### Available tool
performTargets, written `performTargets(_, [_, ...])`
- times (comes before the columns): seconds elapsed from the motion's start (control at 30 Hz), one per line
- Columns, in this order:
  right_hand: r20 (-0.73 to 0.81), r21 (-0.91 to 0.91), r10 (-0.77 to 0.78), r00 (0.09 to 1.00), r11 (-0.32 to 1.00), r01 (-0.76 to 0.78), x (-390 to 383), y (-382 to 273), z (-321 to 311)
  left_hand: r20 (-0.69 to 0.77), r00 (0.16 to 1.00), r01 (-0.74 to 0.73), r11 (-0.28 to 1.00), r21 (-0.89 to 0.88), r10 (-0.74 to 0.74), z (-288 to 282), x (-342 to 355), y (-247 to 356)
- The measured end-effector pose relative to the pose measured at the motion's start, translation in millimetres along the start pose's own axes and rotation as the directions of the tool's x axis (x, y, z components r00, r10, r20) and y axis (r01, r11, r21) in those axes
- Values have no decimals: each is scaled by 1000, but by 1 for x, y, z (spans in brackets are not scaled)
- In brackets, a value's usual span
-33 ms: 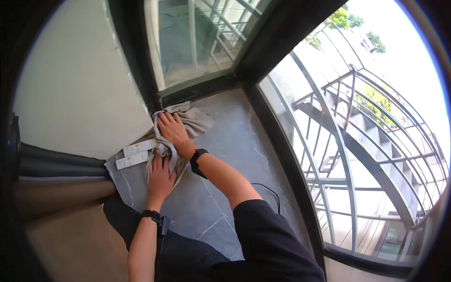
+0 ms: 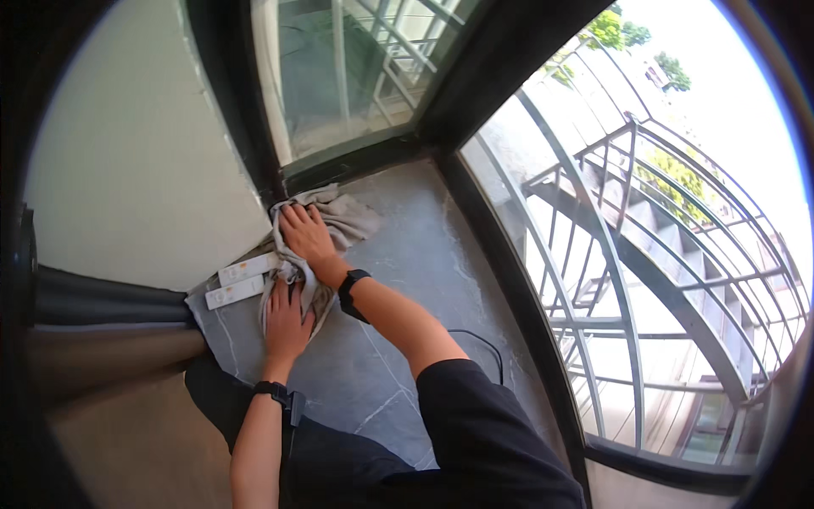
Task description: Wipe a stone countertop near a window with a grey cloth.
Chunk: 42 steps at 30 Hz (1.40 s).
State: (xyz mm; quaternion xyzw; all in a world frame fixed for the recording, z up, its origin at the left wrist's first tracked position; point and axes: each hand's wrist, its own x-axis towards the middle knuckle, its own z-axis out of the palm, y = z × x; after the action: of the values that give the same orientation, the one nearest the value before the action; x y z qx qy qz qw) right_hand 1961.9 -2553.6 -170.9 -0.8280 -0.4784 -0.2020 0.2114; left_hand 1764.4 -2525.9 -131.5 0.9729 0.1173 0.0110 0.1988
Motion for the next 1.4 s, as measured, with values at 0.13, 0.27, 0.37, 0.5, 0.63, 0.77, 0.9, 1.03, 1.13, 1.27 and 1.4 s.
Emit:
performTargets(0.13, [-34,-29,50,998,998,-51,1,-5,0,-21,1000,18,1000,23,-18,1,0,1])
performTargets(0.27, [-44,-6,44,998,999,-44,4,-3,-2,0,1000,-3,1000,29,3,-1,1,1])
performTargets(0.37, [-35,28,2,999,1000,-1,7,0,-7,-15,1000,-14,999,39,15,-1,2,1])
performTargets(0.5, [-49,113,-85,995,990,90,8,-1,-11,-28,999,-15,999,32,16,0,-1,0])
performTargets(0.63, [-57,147,-134,989,979,141,4,7,-9,11,1000,-10,1000,19,9,0,0,6])
performTargets(0.77, [-51,159,-122,991,979,129,5,2,-11,10,1000,-5,1000,18,5,0,-2,5])
performTargets(0.9, [-58,75,-28,998,997,32,3,-5,-12,-23,999,-27,1000,12,27,-2,-6,5])
performTargets(1.03, [-88,-46,94,992,994,-99,1,-12,-12,12,1000,10,1000,-7,-10,-4,-6,6])
performTargets(1.13, [-129,-92,140,982,984,-152,0,-8,-7,-89,995,-35,999,42,39,1,-5,8])
performTargets(1.27, [-103,-65,144,984,986,-151,0,-5,-6,-73,997,-22,999,38,25,0,-5,7])
performTargets(1.4, [-42,65,21,999,998,-19,1,-4,-8,-6,1000,-3,1000,-4,3,-4,-7,7])
